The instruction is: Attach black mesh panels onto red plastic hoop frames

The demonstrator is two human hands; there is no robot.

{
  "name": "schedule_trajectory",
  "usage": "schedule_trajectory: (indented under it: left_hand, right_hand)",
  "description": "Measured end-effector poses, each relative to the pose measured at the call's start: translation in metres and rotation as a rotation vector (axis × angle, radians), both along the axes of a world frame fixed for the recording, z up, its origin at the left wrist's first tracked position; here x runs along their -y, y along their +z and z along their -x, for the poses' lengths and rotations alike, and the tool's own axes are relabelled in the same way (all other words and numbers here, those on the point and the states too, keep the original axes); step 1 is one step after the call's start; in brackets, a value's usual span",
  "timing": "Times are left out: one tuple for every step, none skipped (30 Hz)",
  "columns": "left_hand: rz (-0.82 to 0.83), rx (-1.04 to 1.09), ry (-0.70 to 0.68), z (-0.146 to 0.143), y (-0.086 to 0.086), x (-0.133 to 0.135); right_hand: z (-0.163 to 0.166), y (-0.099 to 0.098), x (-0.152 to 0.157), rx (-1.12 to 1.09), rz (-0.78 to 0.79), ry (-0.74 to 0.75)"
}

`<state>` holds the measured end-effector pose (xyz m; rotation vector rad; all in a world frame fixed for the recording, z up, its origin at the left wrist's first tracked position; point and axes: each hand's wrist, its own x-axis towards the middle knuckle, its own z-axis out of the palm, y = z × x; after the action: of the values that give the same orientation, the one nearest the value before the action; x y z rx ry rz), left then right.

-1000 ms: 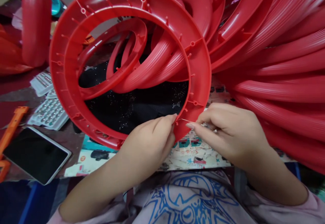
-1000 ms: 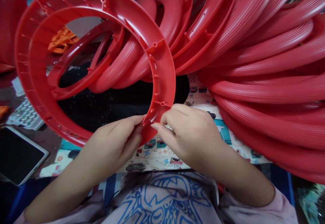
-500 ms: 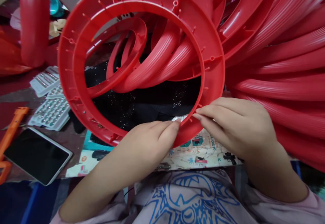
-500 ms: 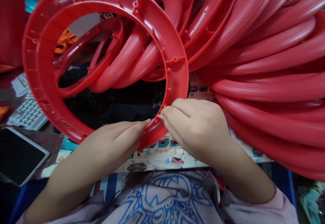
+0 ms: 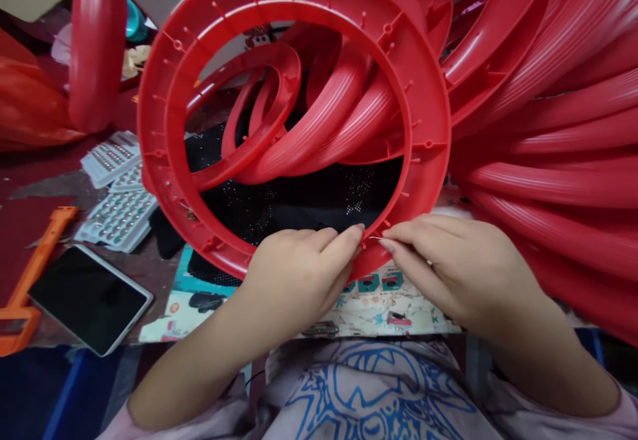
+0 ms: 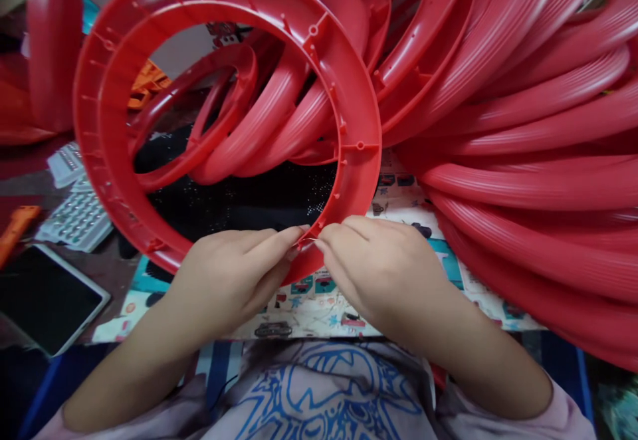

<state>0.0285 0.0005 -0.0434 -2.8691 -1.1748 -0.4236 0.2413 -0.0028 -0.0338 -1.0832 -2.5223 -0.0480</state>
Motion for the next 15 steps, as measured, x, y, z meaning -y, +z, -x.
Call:
schedule_trajectory:
  left_hand:
    - [-0.008, -0.004, -0.008, 0.0000, -0.0010, -0.0006]
    - [-0.017, -0.002, -0.008, -0.0001, -0.0018, -0.0008]
    - [-0.022, 0.003, -0.004, -0.0001, -0.0024, -0.0006]
    - [-0.020, 0.013, 0.001, -0.0002, -0.0028, -0.0001]
    - [-0.017, 0.031, 0.005, -0.0001, -0.0031, 0.0008]
    - [-0.013, 0.056, 0.010, 0.0000, -0.0032, 0.0019]
    - [-0.006, 0.081, 0.015, 0.0003, -0.0033, 0.0032]
    - [0.002, 0.098, 0.016, 0.0008, -0.0032, 0.0046]
    - [0.008, 0.103, 0.017, 0.0013, -0.0029, 0.0059]
    - [0.009, 0.096, 0.016, 0.0018, -0.0023, 0.0072]
    - [0.009, 0.080, 0.014, 0.0024, -0.0016, 0.0081]
    - [0.010, 0.062, 0.011, 0.0028, -0.0007, 0.0088]
    - [0.010, 0.048, 0.005, 0.0030, 0.0003, 0.0091]
    - [0.012, 0.040, 0.003, 0.0032, 0.0013, 0.0091]
    - [0.018, 0.037, 0.005, 0.0031, 0.0020, 0.0087]
  right_hand:
    - [-0.0005, 0.0004, 0.0002, 0.010, 0.008, -0.003]
    - [-0.0007, 0.0010, 0.0004, 0.011, 0.012, -0.009]
    - [-0.0004, 0.0016, 0.0008, 0.000, 0.007, -0.015]
    - [0.0002, 0.0023, 0.0013, -0.017, -0.006, -0.021]
    - [0.0010, 0.0029, 0.0020, -0.032, -0.025, -0.023]
    - [0.0018, 0.0033, 0.0026, -0.040, -0.044, -0.017]
    - [0.0026, 0.0037, 0.0033, -0.038, -0.054, -0.006]
    - [0.0032, 0.0039, 0.0040, -0.029, -0.054, 0.002]
    - [0.0037, 0.0041, 0.0046, -0.014, -0.042, 0.010]
    - [0.0041, 0.0043, 0.0051, -0.001, -0.023, 0.016]
    - [0.0046, 0.0045, 0.0055, -0.001, -0.011, 0.010]
    - [0.0050, 0.0048, 0.0058, -0.009, -0.008, -0.006]
    - [0.0055, 0.0052, 0.0060, -0.022, -0.017, -0.022]
    - [0.0058, 0.0056, 0.0060, -0.034, -0.030, -0.034]
    - [0.0060, 0.0060, 0.0059, -0.042, -0.042, -0.041]
